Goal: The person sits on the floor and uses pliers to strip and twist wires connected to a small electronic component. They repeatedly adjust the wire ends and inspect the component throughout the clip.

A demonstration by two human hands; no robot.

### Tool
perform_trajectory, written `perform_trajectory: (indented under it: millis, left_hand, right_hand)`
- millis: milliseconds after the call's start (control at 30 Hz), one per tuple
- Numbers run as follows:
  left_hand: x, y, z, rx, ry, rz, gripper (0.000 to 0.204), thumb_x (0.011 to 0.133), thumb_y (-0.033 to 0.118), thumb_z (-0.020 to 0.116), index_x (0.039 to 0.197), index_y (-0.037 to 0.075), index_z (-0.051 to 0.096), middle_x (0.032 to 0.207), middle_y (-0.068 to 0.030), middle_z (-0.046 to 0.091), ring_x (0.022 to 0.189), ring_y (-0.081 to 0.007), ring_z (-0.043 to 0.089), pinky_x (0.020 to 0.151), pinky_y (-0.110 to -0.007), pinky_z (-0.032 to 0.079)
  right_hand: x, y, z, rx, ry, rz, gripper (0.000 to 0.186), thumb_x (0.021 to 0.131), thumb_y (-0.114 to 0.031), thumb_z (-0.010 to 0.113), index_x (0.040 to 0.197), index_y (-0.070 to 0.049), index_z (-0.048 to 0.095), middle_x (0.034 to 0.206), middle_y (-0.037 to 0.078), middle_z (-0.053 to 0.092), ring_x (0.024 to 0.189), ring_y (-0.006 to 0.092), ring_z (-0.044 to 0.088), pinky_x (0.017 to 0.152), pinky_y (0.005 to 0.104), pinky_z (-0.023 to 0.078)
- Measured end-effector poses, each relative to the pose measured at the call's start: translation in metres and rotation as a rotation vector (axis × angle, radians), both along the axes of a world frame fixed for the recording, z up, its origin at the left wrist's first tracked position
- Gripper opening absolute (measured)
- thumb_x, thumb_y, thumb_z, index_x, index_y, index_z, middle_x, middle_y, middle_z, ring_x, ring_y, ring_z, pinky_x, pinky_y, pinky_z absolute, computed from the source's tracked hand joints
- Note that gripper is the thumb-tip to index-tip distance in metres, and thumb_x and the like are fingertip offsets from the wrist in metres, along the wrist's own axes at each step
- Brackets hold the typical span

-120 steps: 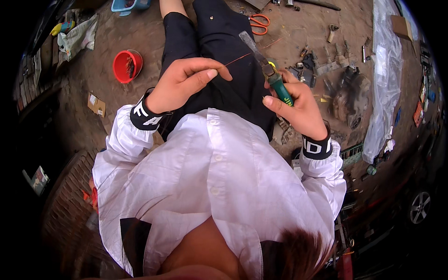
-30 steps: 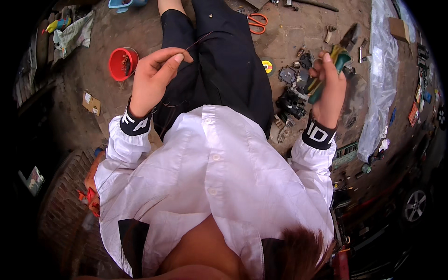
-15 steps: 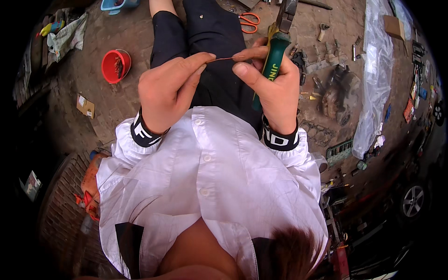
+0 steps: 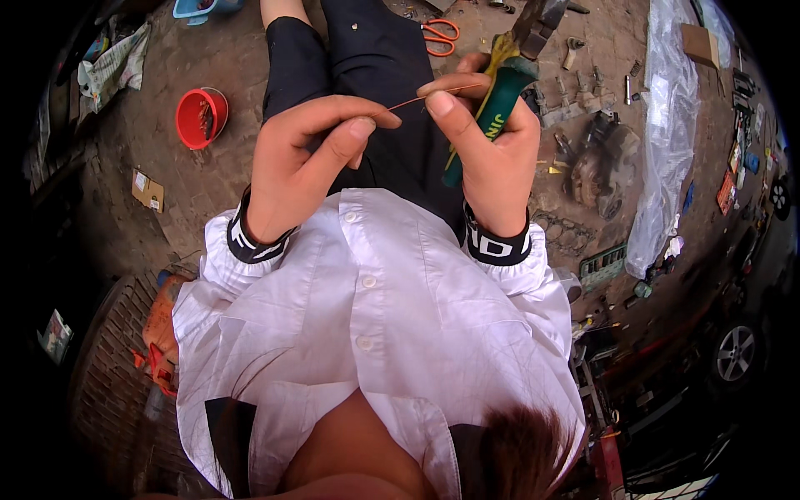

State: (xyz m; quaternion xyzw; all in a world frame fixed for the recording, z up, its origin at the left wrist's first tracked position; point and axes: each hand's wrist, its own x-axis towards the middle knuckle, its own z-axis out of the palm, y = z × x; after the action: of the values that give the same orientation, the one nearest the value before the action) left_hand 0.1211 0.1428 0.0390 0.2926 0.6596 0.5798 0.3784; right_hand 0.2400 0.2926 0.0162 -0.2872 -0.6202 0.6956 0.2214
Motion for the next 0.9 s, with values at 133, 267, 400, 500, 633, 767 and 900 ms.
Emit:
perform_trajectory:
  millis: [133,267,400,500,633,767,900]
  left_hand:
    - [0.001,0.0,-0.002,0.023,-0.085,-0.003,0.015,0.092,0.007,0.057,0.098,0.0,0.068,0.084,-0.0038,0.066,0.063,-0.0068,0.054,0.056,-0.021,0.042]
    - [-0.002,0.003,-0.003,0.045,0.412,-0.009,0.013,0.085,0.003,0.063,0.096,0.001,0.069,0.074,-0.0068,0.064,0.059,-0.0124,0.057,0.054,-0.024,0.043]
    - [0.0,0.006,-0.008,0.056,0.735,0.013,0.017,0.078,0.0,0.068,0.094,0.002,0.069,0.069,-0.0098,0.062,0.06,-0.0208,0.059,0.054,-0.028,0.044]
    - [0.002,0.008,-0.007,0.054,0.815,0.034,0.017,0.076,-0.001,0.069,0.093,0.002,0.069,0.07,-0.0101,0.062,0.06,-0.0234,0.059,0.054,-0.03,0.045]
    - [0.004,0.01,-0.008,0.052,0.815,0.04,0.017,0.075,-0.001,0.07,0.092,0.001,0.068,0.069,-0.0097,0.062,0.06,-0.0234,0.059,0.054,-0.031,0.045]
    - [0.006,0.01,-0.01,0.039,0.819,0.038,0.018,0.074,-0.002,0.07,0.092,0.0,0.068,0.069,-0.0099,0.062,0.06,-0.0233,0.059,0.054,-0.031,0.046]
    - [0.006,0.012,-0.013,0.032,0.866,0.036,0.021,0.073,-0.003,0.07,0.093,0.001,0.068,0.071,-0.0096,0.062,0.061,-0.0234,0.059,0.054,-0.031,0.046]
  right_hand:
    - [-0.004,-0.004,0.004,-0.011,0.026,-0.028,0.017,0.082,-0.016,0.071,0.091,-0.001,0.07,0.086,0.0,0.058,0.071,0.0048,0.049,0.065,0.0201,0.038]
    - [-0.004,-0.004,0.005,-0.042,0.015,0.007,0.015,0.081,-0.013,0.071,0.09,-0.001,0.069,0.087,-0.001,0.058,0.069,0.0042,0.048,0.064,0.0197,0.037]
    - [-0.005,-0.007,0.005,-0.065,0.014,0.042,0.015,0.081,-0.011,0.071,0.09,0.0,0.069,0.088,0.0,0.059,0.067,0.0038,0.047,0.064,0.0192,0.038]
    - [-0.005,-0.008,0.004,-0.082,0.02,0.021,0.015,0.081,-0.01,0.071,0.09,0.0,0.069,0.088,0.001,0.061,0.068,0.0038,0.049,0.065,0.0194,0.039]
    - [-0.003,-0.006,0.004,-0.049,0.011,0.032,0.013,0.083,-0.008,0.067,0.092,0.0,0.069,0.095,0.004,0.062,0.078,0.006,0.054,0.068,0.0205,0.042]
    - [0.001,-0.001,0.002,0.044,0.002,0.12,0.014,0.084,-0.004,0.062,0.095,0.001,0.069,0.11,0.007,0.061,0.088,0.0098,0.058,0.074,0.0225,0.045]
    - [0.001,0.002,0.009,0.098,-0.044,0.155,0.015,0.084,-0.001,0.061,0.098,0.002,0.068,0.117,0.008,0.058,0.09,0.0107,0.058,0.078,0.0239,0.046]
